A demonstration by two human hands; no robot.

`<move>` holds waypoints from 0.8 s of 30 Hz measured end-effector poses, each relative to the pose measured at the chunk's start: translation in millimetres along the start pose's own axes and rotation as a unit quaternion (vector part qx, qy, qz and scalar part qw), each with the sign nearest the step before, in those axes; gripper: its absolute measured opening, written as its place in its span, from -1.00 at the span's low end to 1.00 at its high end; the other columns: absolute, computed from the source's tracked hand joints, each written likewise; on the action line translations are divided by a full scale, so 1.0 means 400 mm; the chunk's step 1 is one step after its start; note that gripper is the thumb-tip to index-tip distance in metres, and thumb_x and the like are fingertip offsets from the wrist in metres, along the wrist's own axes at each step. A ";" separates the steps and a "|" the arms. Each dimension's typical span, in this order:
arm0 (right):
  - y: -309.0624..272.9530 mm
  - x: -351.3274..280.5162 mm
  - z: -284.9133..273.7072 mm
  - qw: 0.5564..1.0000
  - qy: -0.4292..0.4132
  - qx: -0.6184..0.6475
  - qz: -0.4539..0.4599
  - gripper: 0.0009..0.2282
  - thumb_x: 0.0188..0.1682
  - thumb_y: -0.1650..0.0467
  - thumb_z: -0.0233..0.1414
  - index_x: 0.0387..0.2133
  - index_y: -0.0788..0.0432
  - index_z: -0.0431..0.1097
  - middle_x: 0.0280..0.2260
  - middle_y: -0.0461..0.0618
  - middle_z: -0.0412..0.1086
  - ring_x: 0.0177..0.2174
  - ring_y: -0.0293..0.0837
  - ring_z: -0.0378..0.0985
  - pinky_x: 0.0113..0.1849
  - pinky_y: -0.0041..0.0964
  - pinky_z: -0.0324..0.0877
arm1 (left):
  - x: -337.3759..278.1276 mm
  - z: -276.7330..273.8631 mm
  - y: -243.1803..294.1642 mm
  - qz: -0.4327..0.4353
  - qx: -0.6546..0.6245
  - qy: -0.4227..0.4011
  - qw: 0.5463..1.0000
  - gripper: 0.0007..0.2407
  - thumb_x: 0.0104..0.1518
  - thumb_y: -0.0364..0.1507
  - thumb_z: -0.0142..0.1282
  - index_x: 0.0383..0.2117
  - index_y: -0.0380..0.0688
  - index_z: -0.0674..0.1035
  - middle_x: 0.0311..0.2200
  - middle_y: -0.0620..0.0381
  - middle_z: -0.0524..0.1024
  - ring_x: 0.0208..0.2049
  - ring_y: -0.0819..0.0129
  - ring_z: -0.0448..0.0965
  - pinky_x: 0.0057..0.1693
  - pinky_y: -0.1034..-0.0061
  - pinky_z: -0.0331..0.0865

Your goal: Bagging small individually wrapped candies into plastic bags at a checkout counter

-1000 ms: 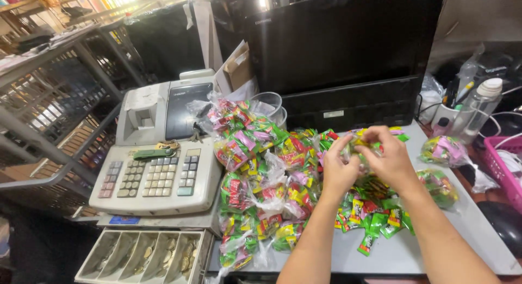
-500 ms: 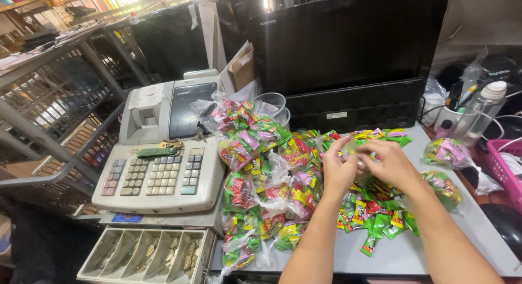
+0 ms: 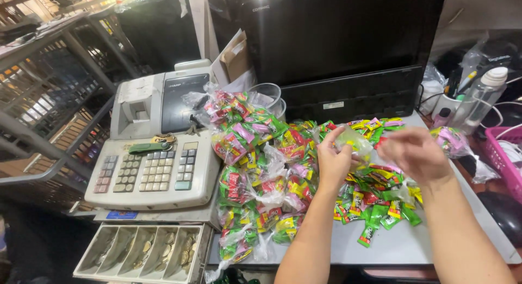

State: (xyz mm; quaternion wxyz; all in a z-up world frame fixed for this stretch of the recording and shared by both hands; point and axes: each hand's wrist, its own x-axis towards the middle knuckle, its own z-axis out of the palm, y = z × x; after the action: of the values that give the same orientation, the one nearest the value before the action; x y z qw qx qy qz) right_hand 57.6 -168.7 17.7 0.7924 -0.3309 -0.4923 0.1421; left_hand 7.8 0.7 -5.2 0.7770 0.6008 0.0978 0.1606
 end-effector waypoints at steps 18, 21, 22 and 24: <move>0.109 0.016 -0.079 0.724 0.124 -0.597 0.322 -0.61 -0.06 0.56 0.12 0.08 0.16 0.50 -0.07 0.26 0.54 0.00 0.30 0.52 0.17 0.28 0.21 | -0.011 -0.008 -0.002 0.071 -0.027 -0.009 0.997 -0.52 0.12 -0.72 -0.06 0.26 -0.27 0.43 -0.42 -0.30 0.59 -0.53 0.32 0.65 -0.42 0.66 0.54; 0.147 0.008 -0.127 0.732 0.128 -0.594 0.307 -0.57 -0.20 0.52 0.20 0.01 -0.01 0.56 -0.10 0.16 0.58 0.01 0.26 0.52 0.09 0.25 0.33 | -0.027 0.000 0.008 0.089 -0.076 -0.051 0.992 -0.50 0.13 -0.73 -0.06 0.29 -0.35 0.37 -0.31 -0.34 0.56 -0.48 0.34 0.64 -0.34 0.65 0.59; 0.154 0.001 -0.136 0.732 0.127 -0.594 0.308 -0.57 -0.20 0.52 0.20 0.01 -0.01 0.56 -0.10 0.16 0.58 0.01 0.26 0.52 0.09 0.25 0.33 | -0.030 -0.003 0.015 0.089 -0.076 -0.050 0.992 -0.50 0.13 -0.73 -0.06 0.29 -0.35 0.37 -0.31 -0.34 0.56 -0.48 0.34 0.64 -0.34 0.65 0.59; 0.167 -0.010 -0.154 0.760 0.153 -0.556 0.300 -0.57 -0.22 0.54 0.12 -0.04 -0.04 0.59 -0.16 0.17 0.59 -0.02 0.24 0.55 0.05 0.17 0.35 | -0.035 -0.007 0.033 0.107 -0.146 -0.091 0.979 -0.49 0.13 -0.75 -0.03 0.30 -0.41 0.33 -0.19 -0.29 0.54 -0.45 0.41 0.65 -0.32 0.71 0.63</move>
State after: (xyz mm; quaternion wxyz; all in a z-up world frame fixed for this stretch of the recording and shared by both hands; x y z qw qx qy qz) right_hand 116.4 -145.2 -47.4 0.4507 -0.8615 -0.2330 0.0209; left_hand -7.8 1.0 6.1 0.8405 0.4997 -0.0625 0.2001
